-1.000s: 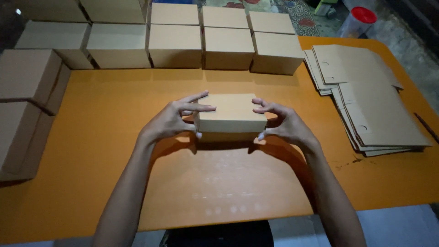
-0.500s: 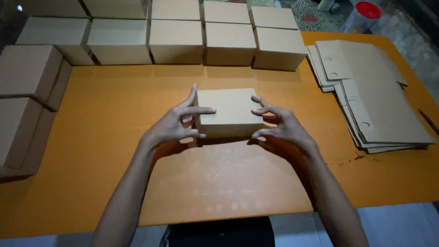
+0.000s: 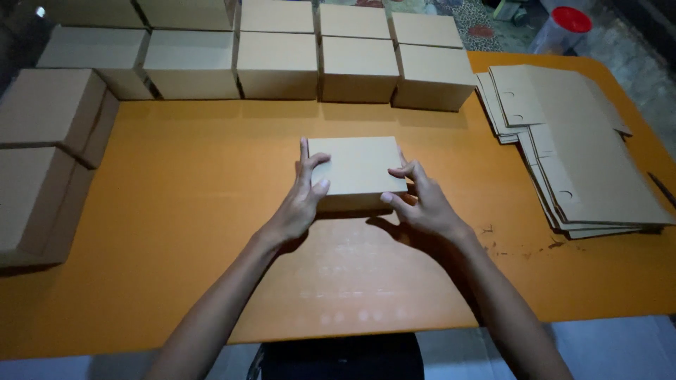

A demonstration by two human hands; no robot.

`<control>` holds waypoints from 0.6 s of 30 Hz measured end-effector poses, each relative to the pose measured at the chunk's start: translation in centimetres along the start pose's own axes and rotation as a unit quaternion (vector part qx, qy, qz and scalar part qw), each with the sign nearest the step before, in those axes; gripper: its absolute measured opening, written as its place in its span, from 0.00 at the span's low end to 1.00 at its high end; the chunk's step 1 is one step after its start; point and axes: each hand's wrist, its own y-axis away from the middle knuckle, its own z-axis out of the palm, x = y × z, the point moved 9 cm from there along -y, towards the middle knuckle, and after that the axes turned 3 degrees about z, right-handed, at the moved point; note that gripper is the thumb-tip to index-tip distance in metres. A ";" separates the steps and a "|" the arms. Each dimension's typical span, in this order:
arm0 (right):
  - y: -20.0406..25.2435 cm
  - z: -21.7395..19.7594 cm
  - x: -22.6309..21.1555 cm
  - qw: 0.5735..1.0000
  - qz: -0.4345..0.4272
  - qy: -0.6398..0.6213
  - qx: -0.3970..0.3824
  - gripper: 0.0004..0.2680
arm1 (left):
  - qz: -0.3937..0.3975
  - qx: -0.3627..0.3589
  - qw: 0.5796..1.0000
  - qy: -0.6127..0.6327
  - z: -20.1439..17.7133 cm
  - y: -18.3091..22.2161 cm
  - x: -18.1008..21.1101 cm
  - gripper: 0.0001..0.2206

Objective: Assembling cardboard boxes by folding flat sheets and using a knife for trimming on a work table.

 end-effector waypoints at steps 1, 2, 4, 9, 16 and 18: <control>0.6 0.4 -1.1 1.000 -0.007 0.014 -0.001 0.17 | 0.001 -0.007 1.000 -0.003 0.1 0.0 0.2 0.28; 1.3 0.9 -2.2 1.000 -0.015 0.028 -0.002 0.16 | 0.002 -0.014 1.000 -0.005 0.1 0.0 0.4 0.32; 0.9 0.5 -1.3 0.996 -0.026 0.082 0.011 0.16 | 0.009 -0.010 1.000 -0.027 0.2 -0.1 0.5 0.34; 3.4 2.9 -8.0 0.991 -0.031 0.117 0.058 0.25 | -0.049 0.057 0.995 -0.071 -0.6 0.7 -0.5 0.36; 5.3 5.7 -14.2 0.993 0.088 -0.024 0.078 0.26 | -0.168 0.220 0.956 -0.093 -4.5 3.3 0.4 0.31; 3.2 5.3 -10.0 0.982 0.119 -0.117 0.090 0.28 | -0.203 0.225 0.945 -0.126 -5.4 3.4 0.7 0.30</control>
